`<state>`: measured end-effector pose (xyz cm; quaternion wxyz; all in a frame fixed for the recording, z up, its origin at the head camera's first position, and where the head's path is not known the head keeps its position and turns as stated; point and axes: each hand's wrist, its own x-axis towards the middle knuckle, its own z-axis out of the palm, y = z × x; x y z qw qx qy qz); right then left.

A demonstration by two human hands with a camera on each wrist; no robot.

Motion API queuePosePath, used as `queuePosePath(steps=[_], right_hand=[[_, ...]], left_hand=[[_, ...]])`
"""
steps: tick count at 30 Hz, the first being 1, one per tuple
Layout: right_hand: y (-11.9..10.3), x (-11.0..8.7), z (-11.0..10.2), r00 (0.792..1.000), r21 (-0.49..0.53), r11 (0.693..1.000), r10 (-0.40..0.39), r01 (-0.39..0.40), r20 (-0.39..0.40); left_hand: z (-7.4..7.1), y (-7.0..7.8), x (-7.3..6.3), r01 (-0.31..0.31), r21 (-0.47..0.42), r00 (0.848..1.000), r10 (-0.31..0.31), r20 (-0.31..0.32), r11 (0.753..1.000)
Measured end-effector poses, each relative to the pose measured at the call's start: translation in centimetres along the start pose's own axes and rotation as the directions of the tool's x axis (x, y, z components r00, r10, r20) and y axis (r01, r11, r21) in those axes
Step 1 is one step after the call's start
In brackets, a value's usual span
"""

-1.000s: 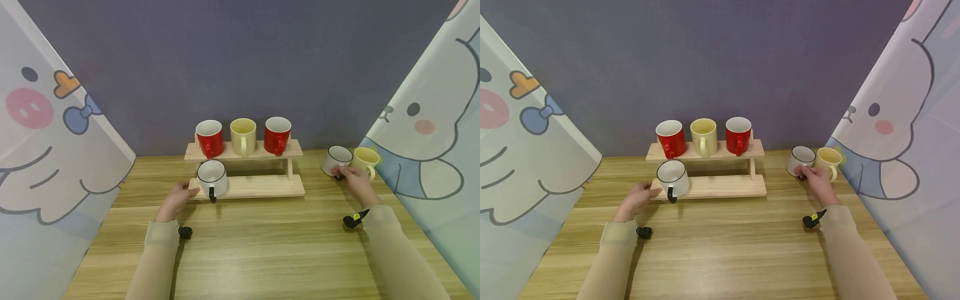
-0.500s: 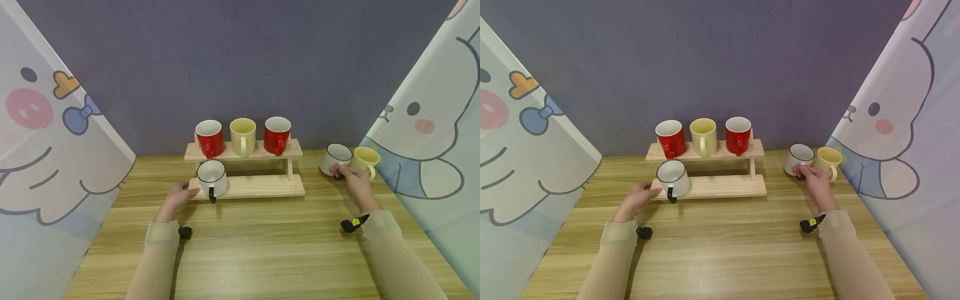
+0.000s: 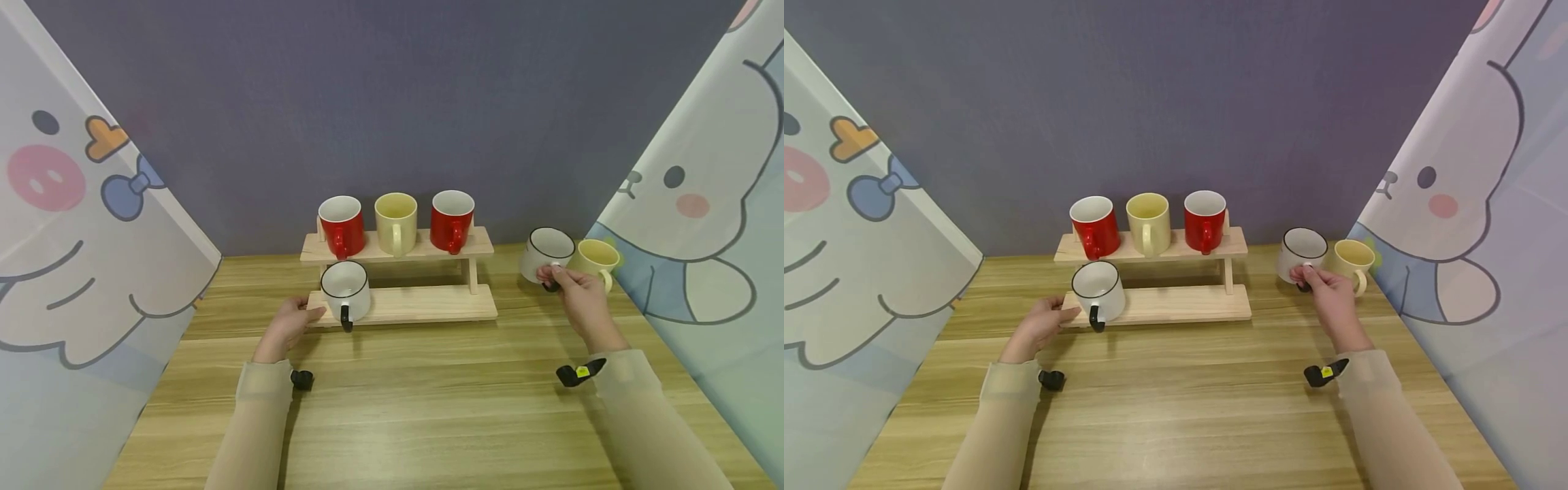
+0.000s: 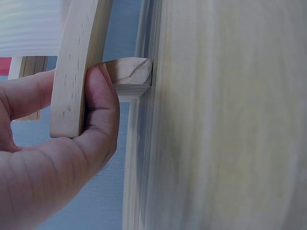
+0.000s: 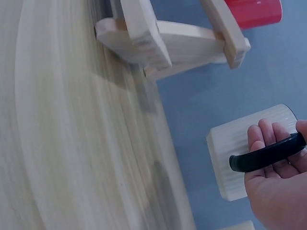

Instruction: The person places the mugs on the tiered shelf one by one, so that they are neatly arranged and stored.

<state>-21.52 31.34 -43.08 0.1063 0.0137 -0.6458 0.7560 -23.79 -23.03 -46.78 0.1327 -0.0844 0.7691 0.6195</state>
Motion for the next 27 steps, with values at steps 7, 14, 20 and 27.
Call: queuePosePath(steps=[7, 14, 20, 27], right_hand=[[-0.8, -0.7, 1.2, 0.999, 0.038, 0.998, -0.046, 0.045, 0.025], [-1.3, -1.6, 2.2, 0.996, 0.08, 0.994, -0.076, 0.073, 0.045], [-1.7, -2.6, 2.9, 0.994, 0.087, 0.993, -0.086, 0.08, 0.071], [-2.0, -4.1, 3.8, 0.994, 0.085, 0.995, -0.063, 0.056, 0.088]], left_hand=[[0.0, 0.0, -0.2, 0.008, 0.003, 1.0, -0.008, 0.002, 1.0], [0.0, 0.1, -0.3, -0.001, -0.025, 1.0, 0.002, 0.012, 1.0], [0.0, 0.2, -0.4, 0.007, -0.024, 1.0, -0.007, 0.009, 1.0], [0.0, 0.1, -0.3, 0.005, -0.028, 1.0, -0.004, 0.017, 1.0]])
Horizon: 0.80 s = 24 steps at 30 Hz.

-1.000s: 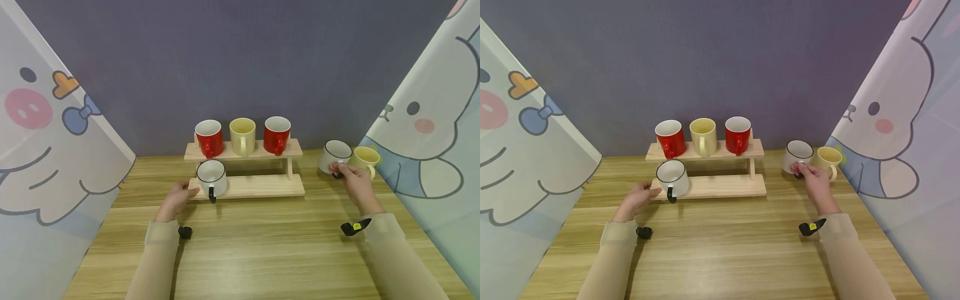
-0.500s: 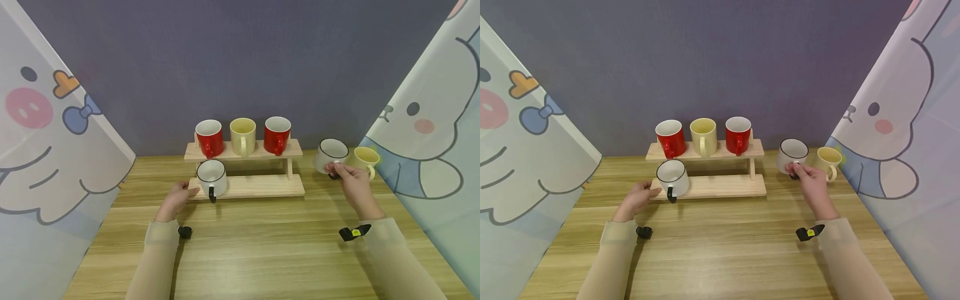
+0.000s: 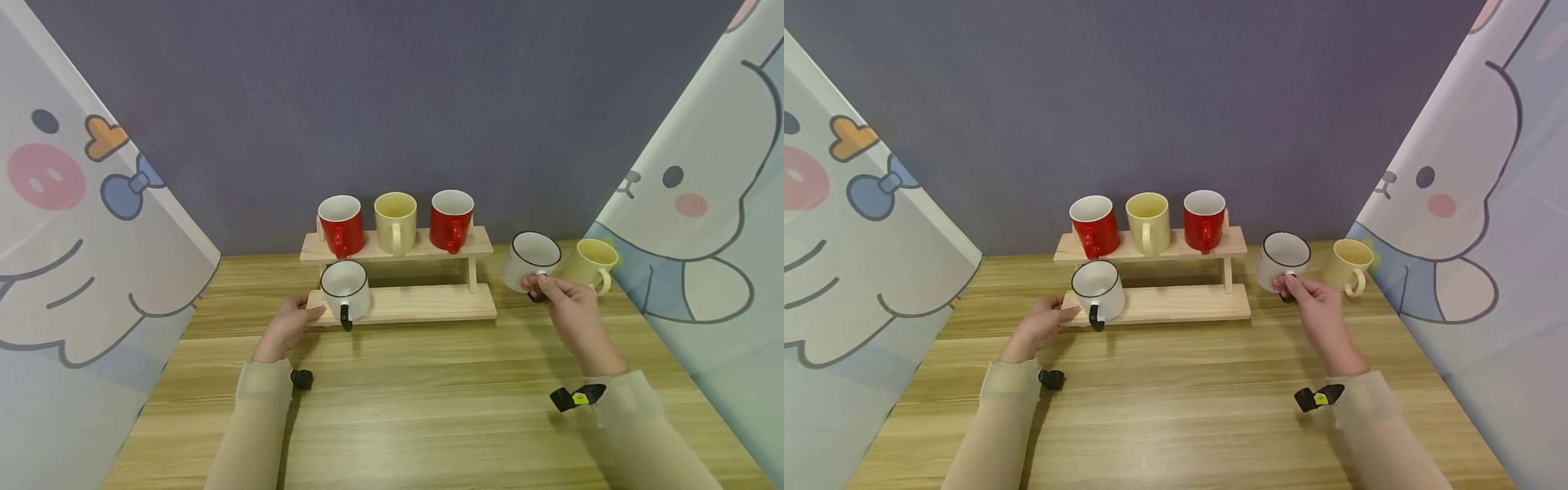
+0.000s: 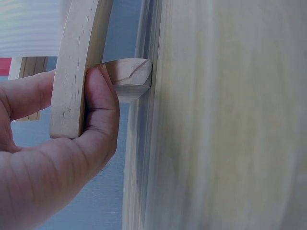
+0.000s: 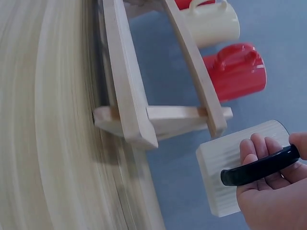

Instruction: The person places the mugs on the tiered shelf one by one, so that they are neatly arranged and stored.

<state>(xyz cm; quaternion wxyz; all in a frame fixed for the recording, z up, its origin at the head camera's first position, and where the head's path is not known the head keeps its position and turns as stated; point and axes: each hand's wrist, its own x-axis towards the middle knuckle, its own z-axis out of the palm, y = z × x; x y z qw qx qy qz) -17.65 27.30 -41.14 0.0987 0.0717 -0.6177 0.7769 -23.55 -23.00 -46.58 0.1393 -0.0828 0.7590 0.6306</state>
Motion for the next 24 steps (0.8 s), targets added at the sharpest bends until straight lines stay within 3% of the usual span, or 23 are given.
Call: queuePosePath(steps=[15, 24], right_hand=[[0.2, -1.8, 3.2, 1.0, -0.09, 0.996, 0.02, -0.02, 0.002], [0.3, -2.4, 4.9, 0.999, -0.215, 0.976, 0.038, -0.035, 0.012]], left_hand=[[0.0, -0.1, 0.1, -0.016, 0.009, 1.0, 0.016, -0.001, 1.0], [0.0, -0.4, 0.4, -0.024, 0.017, 1.0, 0.025, -0.012, 1.0]])
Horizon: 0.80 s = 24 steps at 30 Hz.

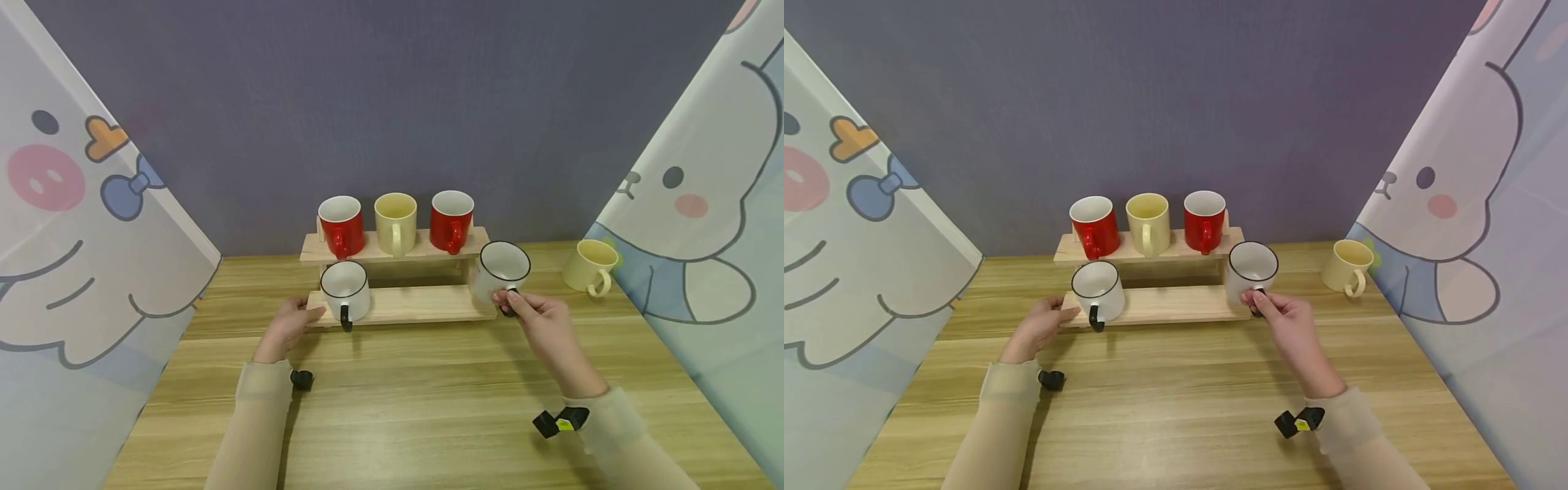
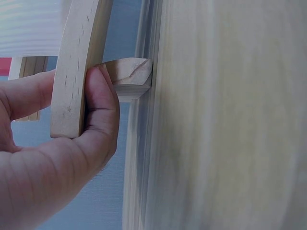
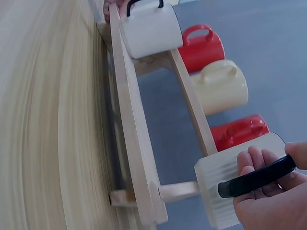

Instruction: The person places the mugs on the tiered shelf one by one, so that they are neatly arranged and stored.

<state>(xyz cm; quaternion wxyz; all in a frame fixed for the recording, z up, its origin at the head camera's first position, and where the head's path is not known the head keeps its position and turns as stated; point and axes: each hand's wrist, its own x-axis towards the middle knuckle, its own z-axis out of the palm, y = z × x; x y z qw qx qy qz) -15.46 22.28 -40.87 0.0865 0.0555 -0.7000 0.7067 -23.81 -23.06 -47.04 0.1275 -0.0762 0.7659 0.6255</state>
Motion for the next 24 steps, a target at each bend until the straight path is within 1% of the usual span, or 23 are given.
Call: queuePosePath(steps=[3, 7, 10, 17, 24], right_hand=[[-0.1, -0.1, 0.6, 1.0, -0.001, 1.0, 0.001, -0.001, 0.012], [-0.1, -0.4, 1.5, 0.999, 0.038, 0.999, 0.024, -0.025, 0.03], [0.0, -0.7, 2.1, 0.999, 0.045, 0.998, 0.03, -0.031, 0.04], [0.1, -1.2, 3.7, 0.998, -0.038, 0.999, 0.029, -0.027, 0.06], [0.2, -1.5, 5.3, 0.996, -0.035, 0.999, 0.042, -0.039, 0.084]], left_hand=[[0.0, 0.0, 0.0, -0.004, 0.005, 1.0, 0.004, -0.002, 1.0], [0.0, 0.0, 0.0, 0.001, 0.005, 1.0, -0.001, 0.001, 1.0], [0.0, 0.1, -0.1, 0.004, 0.004, 1.0, -0.005, 0.012, 1.0], [0.0, 0.2, -0.3, 0.008, 0.002, 1.0, -0.008, 0.008, 1.0], [0.0, 0.3, -0.3, 0.017, 0.008, 1.0, -0.017, 0.009, 1.0]])
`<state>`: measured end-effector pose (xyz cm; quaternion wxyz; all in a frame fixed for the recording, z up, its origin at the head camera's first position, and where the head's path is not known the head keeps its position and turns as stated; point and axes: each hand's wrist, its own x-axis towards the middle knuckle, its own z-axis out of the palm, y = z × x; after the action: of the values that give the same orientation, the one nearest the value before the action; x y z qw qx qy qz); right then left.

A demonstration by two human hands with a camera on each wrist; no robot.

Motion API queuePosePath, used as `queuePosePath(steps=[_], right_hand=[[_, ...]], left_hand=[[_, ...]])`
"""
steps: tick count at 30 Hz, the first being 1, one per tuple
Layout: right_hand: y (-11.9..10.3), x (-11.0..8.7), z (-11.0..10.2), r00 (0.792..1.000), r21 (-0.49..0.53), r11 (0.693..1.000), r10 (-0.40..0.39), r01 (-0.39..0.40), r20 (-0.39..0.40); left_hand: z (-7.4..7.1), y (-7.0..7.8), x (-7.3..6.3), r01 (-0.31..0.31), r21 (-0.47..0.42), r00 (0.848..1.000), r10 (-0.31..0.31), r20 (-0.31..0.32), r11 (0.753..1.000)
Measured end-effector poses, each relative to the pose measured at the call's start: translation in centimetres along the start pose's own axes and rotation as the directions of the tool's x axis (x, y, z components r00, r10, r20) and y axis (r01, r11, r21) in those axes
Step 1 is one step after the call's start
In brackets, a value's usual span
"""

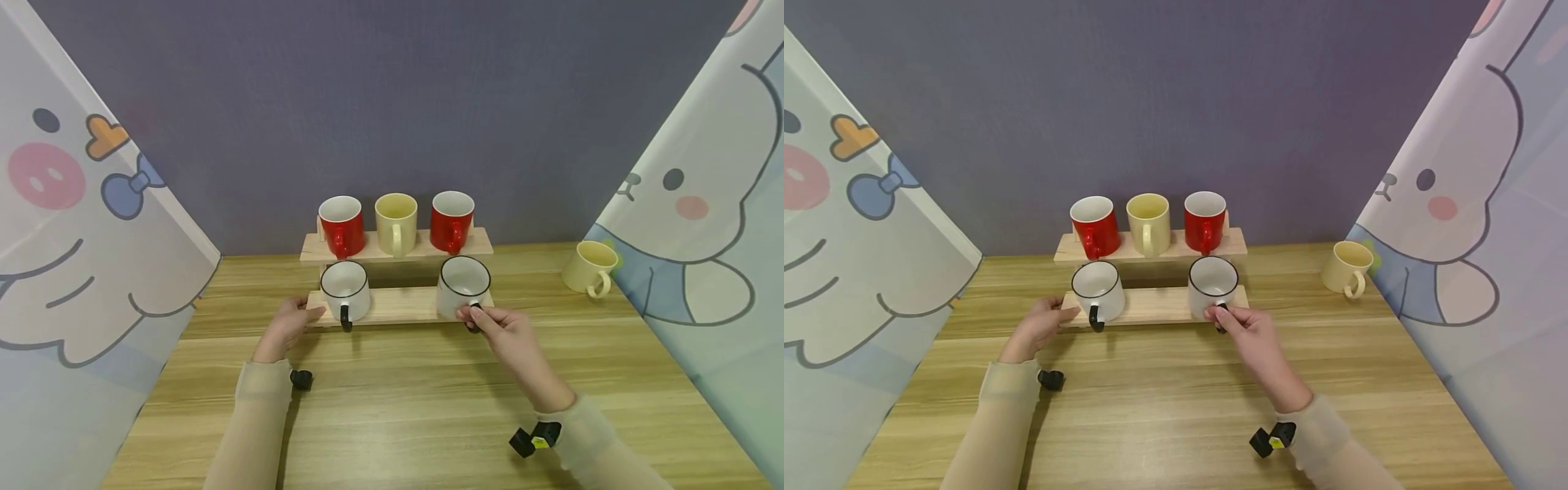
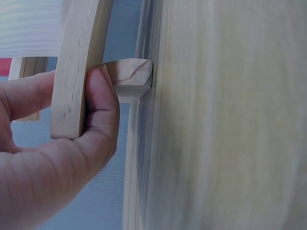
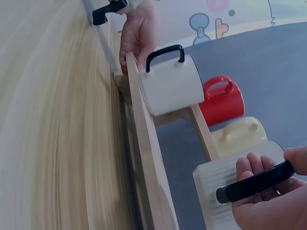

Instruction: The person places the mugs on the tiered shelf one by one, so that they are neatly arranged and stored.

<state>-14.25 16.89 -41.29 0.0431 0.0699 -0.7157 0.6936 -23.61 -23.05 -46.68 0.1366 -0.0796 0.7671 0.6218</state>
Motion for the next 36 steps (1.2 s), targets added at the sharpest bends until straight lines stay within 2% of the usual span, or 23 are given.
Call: queuePosePath(steps=[5, 12, 23, 36], right_hand=[[0.2, 0.1, 1.2, 1.0, -0.011, 1.0, 0.003, -0.003, -0.001], [0.4, 0.5, 3.1, 1.0, 0.023, 1.0, 0.012, -0.012, 0.002], [0.9, 1.2, 6.2, 0.997, 0.05, 0.996, 0.069, -0.068, -0.015], [1.6, 1.8, 9.2, 0.998, 0.064, 0.996, 0.057, -0.055, -0.022]], left_hand=[[0.0, 0.0, -0.1, -0.005, 0.0, 1.0, 0.005, -0.003, 1.0], [0.0, 0.1, -0.2, 0.025, -0.016, 1.0, -0.025, -0.001, 1.0], [-0.1, 0.2, -0.1, 0.004, -0.012, 1.0, -0.004, 0.01, 1.0], [-0.1, 0.0, 0.0, 0.007, -0.036, 1.0, -0.007, 0.015, 0.999]])
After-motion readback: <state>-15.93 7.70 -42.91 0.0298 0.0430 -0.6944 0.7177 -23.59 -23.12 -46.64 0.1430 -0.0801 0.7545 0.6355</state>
